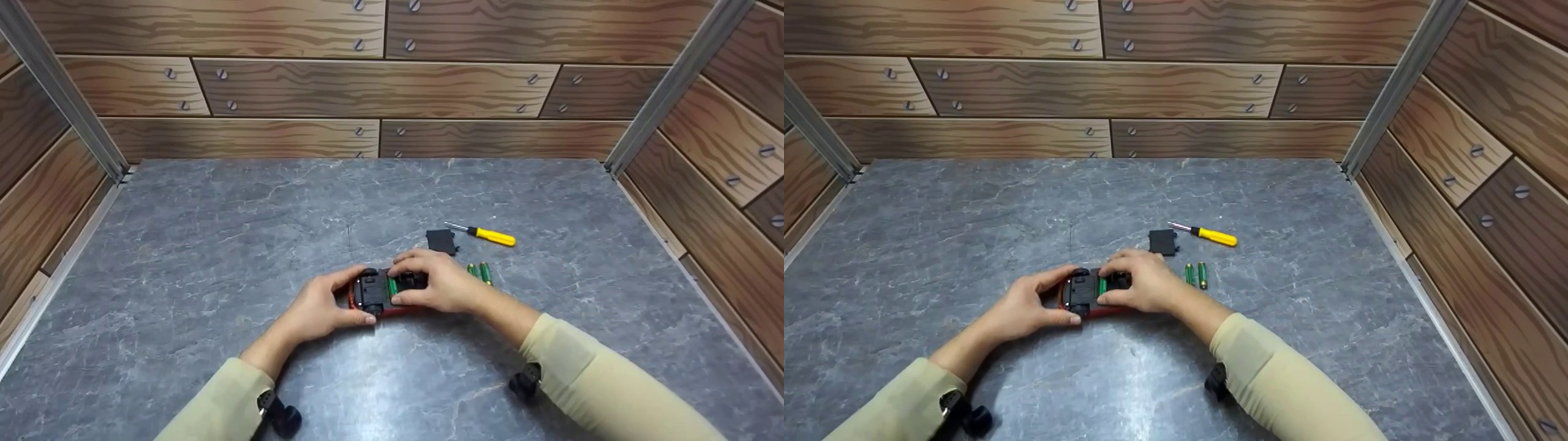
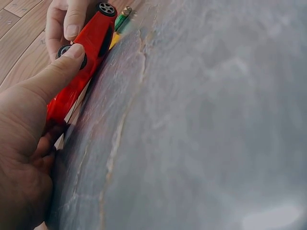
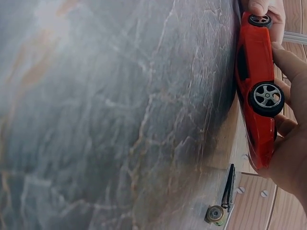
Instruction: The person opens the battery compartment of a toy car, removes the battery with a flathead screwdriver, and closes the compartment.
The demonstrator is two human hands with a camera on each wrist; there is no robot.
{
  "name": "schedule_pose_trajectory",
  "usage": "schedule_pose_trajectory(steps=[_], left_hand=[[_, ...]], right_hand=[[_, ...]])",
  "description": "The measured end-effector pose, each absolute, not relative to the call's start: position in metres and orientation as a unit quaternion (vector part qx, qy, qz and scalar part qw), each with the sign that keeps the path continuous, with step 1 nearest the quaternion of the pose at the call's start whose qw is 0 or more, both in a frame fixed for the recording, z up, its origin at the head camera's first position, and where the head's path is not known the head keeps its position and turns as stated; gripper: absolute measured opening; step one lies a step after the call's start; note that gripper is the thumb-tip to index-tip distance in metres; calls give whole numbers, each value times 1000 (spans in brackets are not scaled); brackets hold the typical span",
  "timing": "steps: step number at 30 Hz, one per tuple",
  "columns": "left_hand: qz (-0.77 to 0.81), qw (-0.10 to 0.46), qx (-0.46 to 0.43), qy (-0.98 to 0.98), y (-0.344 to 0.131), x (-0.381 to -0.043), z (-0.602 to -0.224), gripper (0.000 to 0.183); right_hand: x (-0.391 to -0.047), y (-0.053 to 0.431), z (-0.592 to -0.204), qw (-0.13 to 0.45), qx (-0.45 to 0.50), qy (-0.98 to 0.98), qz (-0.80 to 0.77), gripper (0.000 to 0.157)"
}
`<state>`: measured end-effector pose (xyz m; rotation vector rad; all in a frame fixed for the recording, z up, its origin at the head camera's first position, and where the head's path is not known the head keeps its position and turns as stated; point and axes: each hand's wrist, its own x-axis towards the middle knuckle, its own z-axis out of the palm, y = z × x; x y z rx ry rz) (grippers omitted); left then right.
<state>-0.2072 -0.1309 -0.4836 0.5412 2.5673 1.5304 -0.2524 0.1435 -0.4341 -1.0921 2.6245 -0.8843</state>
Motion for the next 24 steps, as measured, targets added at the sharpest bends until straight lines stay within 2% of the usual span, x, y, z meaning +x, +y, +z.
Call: schedule_pose_trajectory(steps=[15, 24], left_hand=[[506, 50, 179, 842, -132, -207, -484, 96], [508, 52, 178, 841, -132, -207, -483, 97]], right_hand=[[-253, 143, -432, 91, -367, 874, -304, 42], [-253, 146, -434, 101, -367, 874, -301, 50]])
